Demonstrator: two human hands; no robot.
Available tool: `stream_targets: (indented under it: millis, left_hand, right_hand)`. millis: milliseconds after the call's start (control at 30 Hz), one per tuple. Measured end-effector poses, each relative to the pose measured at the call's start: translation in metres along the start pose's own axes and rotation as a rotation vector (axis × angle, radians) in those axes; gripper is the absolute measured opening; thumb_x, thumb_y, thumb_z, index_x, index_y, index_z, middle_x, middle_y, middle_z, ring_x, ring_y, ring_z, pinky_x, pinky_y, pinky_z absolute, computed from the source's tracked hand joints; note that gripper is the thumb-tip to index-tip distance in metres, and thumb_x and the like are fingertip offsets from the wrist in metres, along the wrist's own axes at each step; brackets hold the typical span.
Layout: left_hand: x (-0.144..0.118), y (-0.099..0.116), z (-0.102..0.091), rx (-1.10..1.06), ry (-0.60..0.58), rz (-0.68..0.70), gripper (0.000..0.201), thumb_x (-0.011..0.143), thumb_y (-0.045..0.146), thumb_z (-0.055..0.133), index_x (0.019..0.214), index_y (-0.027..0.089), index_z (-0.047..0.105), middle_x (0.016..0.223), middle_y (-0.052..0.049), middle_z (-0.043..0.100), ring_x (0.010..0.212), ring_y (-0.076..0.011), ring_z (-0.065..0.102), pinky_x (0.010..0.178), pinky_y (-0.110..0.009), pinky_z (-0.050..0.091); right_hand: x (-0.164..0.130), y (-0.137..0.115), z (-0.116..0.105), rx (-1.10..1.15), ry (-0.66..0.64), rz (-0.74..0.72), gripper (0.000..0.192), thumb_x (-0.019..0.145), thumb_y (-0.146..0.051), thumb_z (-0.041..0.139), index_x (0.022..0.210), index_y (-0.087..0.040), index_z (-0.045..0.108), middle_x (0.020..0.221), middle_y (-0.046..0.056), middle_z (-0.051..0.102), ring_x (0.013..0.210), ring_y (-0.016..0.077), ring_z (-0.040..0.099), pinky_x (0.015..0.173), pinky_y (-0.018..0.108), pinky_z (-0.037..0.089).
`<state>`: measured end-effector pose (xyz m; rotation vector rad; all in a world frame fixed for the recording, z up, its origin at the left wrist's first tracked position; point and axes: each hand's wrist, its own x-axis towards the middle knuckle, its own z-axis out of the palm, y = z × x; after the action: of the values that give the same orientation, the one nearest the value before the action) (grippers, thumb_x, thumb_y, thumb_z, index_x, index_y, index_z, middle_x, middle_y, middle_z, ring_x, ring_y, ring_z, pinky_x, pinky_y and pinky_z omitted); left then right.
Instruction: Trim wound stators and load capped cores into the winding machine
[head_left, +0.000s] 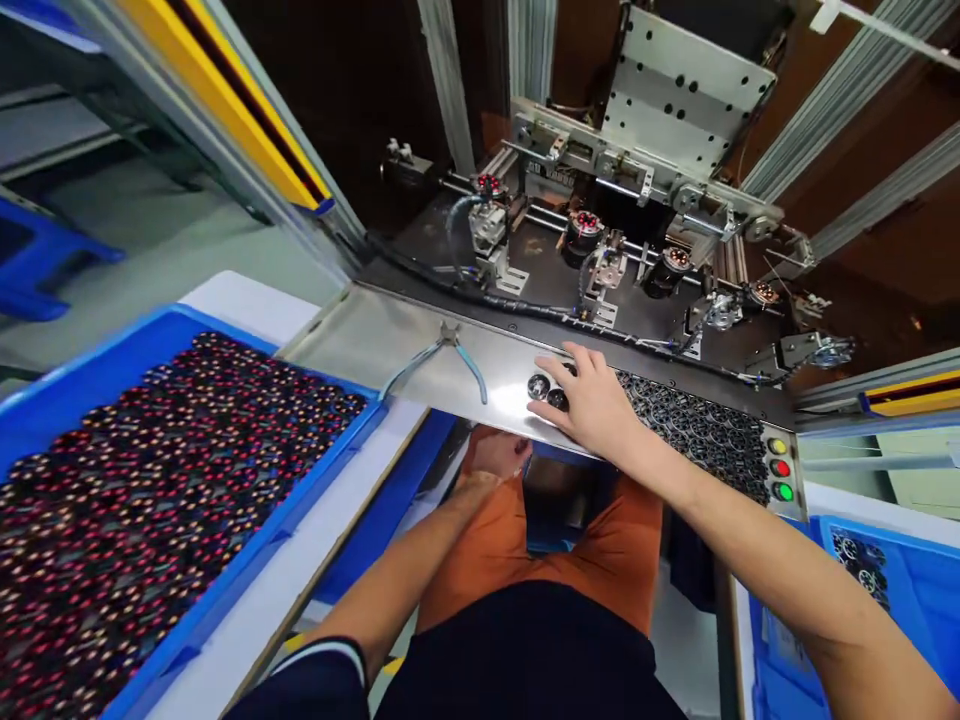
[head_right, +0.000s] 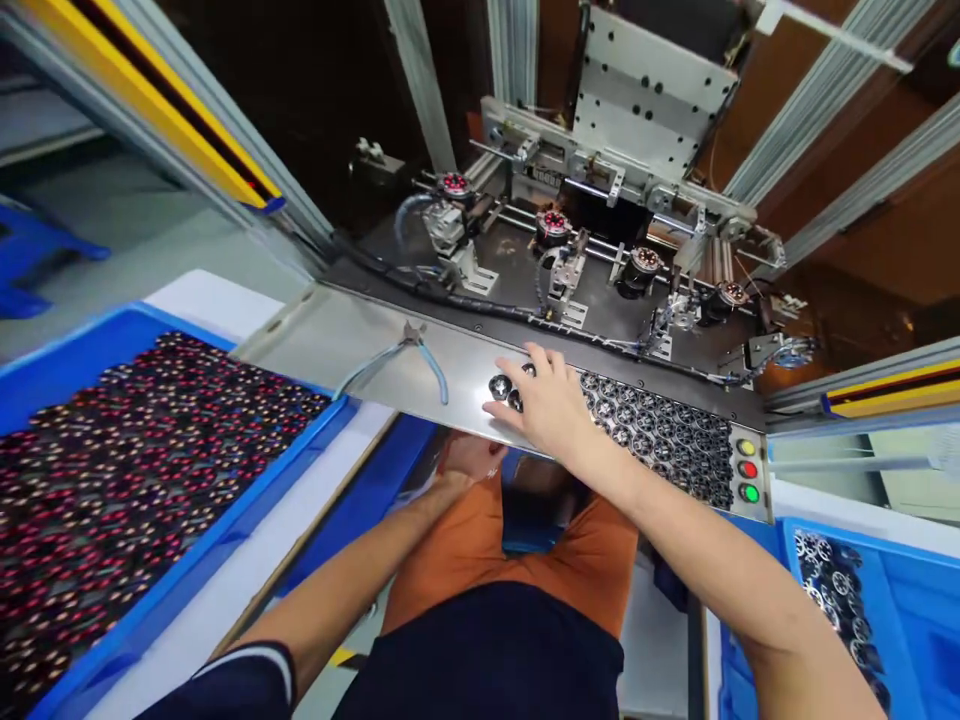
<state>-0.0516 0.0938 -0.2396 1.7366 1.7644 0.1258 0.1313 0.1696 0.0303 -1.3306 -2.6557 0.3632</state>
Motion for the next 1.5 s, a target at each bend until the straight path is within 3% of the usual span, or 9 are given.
stream_targets:
  millis: [167, 467, 733, 967, 1133, 1233, 1333, 1400, 1500]
  left_hand:
    - [-0.004, -0.019, 0.0, -0.017, 0.071, -0.004, 0.032, 0.116, 0.048, 0.075, 0.129, 0.018, 0.078, 0.129, -0.01, 0.08, 0.114, -0.0249, 0.078, 0.104, -0.048, 0.068]
    - [-0.005, -0.036, 0.008, -0.109, 0.138, -0.021, 0.033, 0.116, 0.049, 0.074, 0.126, 0.018, 0.078, 0.126, -0.01, 0.079, 0.111, -0.0241, 0.077, 0.102, -0.046, 0.068]
    - [-0.008, -0.041, 0.002, -0.12, 0.145, -0.041, 0.034, 0.116, 0.052, 0.073, 0.122, 0.019, 0.077, 0.121, -0.009, 0.079, 0.106, -0.0232, 0.076, 0.1, -0.045, 0.066]
    - [-0.004, -0.041, 0.001, -0.135, 0.14, -0.04, 0.033, 0.116, 0.051, 0.073, 0.122, 0.019, 0.078, 0.122, -0.009, 0.08, 0.107, -0.023, 0.077, 0.101, -0.045, 0.067]
    - [0.0, -0.038, 0.002, -0.156, 0.135, -0.042, 0.032, 0.116, 0.049, 0.075, 0.126, 0.018, 0.079, 0.126, -0.01, 0.08, 0.112, -0.0243, 0.078, 0.103, -0.047, 0.068]
    - [0.004, -0.035, 0.0, -0.165, 0.121, -0.049, 0.033, 0.116, 0.049, 0.075, 0.127, 0.018, 0.079, 0.127, -0.01, 0.081, 0.112, -0.0245, 0.079, 0.104, -0.047, 0.068]
    - [0.011, -0.031, -0.001, -0.157, 0.1, -0.052, 0.034, 0.115, 0.049, 0.076, 0.13, 0.018, 0.079, 0.13, -0.011, 0.08, 0.115, -0.0253, 0.079, 0.105, -0.048, 0.069]
    - [0.015, -0.026, -0.002, -0.138, 0.083, -0.055, 0.035, 0.115, 0.048, 0.076, 0.132, 0.018, 0.078, 0.133, -0.011, 0.08, 0.117, -0.0262, 0.079, 0.106, -0.049, 0.069]
    - [0.017, -0.018, -0.001, -0.1, 0.052, -0.064, 0.037, 0.115, 0.048, 0.077, 0.135, 0.018, 0.078, 0.135, -0.012, 0.079, 0.119, -0.0272, 0.079, 0.107, -0.051, 0.069]
  right_hand:
    - [0.005, -0.005, 0.003, -0.048, -0.042, 0.003, 0.035, 0.114, -0.041, 0.076, 0.146, -0.027, 0.078, 0.155, 0.02, 0.068, 0.137, 0.0434, 0.061, 0.117, 0.068, 0.058]
    - [-0.013, 0.008, -0.021, 0.009, -0.158, -0.092, 0.037, 0.098, -0.017, 0.078, 0.134, -0.023, 0.082, 0.145, 0.013, 0.073, 0.133, 0.0338, 0.069, 0.125, 0.054, 0.054]
    - [-0.039, 0.003, -0.036, -0.034, -0.304, -0.198, 0.029, 0.113, -0.036, 0.076, 0.14, -0.027, 0.081, 0.152, 0.016, 0.07, 0.135, 0.0375, 0.069, 0.124, 0.059, 0.057]
    - [-0.036, 0.001, -0.043, -0.086, -0.332, -0.215, 0.034, 0.115, -0.039, 0.076, 0.147, -0.028, 0.077, 0.157, 0.018, 0.068, 0.133, 0.041, 0.069, 0.12, 0.066, 0.058]
    - [-0.029, -0.001, -0.053, -0.08, -0.379, -0.281, 0.016, 0.117, -0.031, 0.07, 0.128, -0.029, 0.082, 0.149, 0.013, 0.075, 0.129, 0.0364, 0.072, 0.118, 0.062, 0.061]
    - [-0.017, -0.008, -0.062, -0.084, -0.393, -0.315, 0.019, 0.113, -0.034, 0.079, 0.131, -0.028, 0.082, 0.149, 0.015, 0.076, 0.135, 0.04, 0.071, 0.119, 0.066, 0.06]
    - [0.016, -0.035, -0.063, -0.123, -0.371, -0.247, 0.025, 0.116, -0.04, 0.077, 0.135, -0.024, 0.081, 0.145, 0.015, 0.078, 0.132, 0.0389, 0.075, 0.121, 0.062, 0.061]
    - [0.049, -0.061, -0.052, -0.168, -0.35, -0.116, 0.03, 0.12, -0.043, 0.072, 0.134, -0.018, 0.08, 0.133, 0.016, 0.082, 0.123, 0.0362, 0.08, 0.113, 0.055, 0.065]
    - [0.101, -0.094, -0.021, -0.221, -0.309, 0.01, 0.045, 0.122, -0.045, 0.065, 0.141, -0.005, 0.073, 0.132, 0.028, 0.081, 0.126, 0.0444, 0.08, 0.11, 0.061, 0.066]
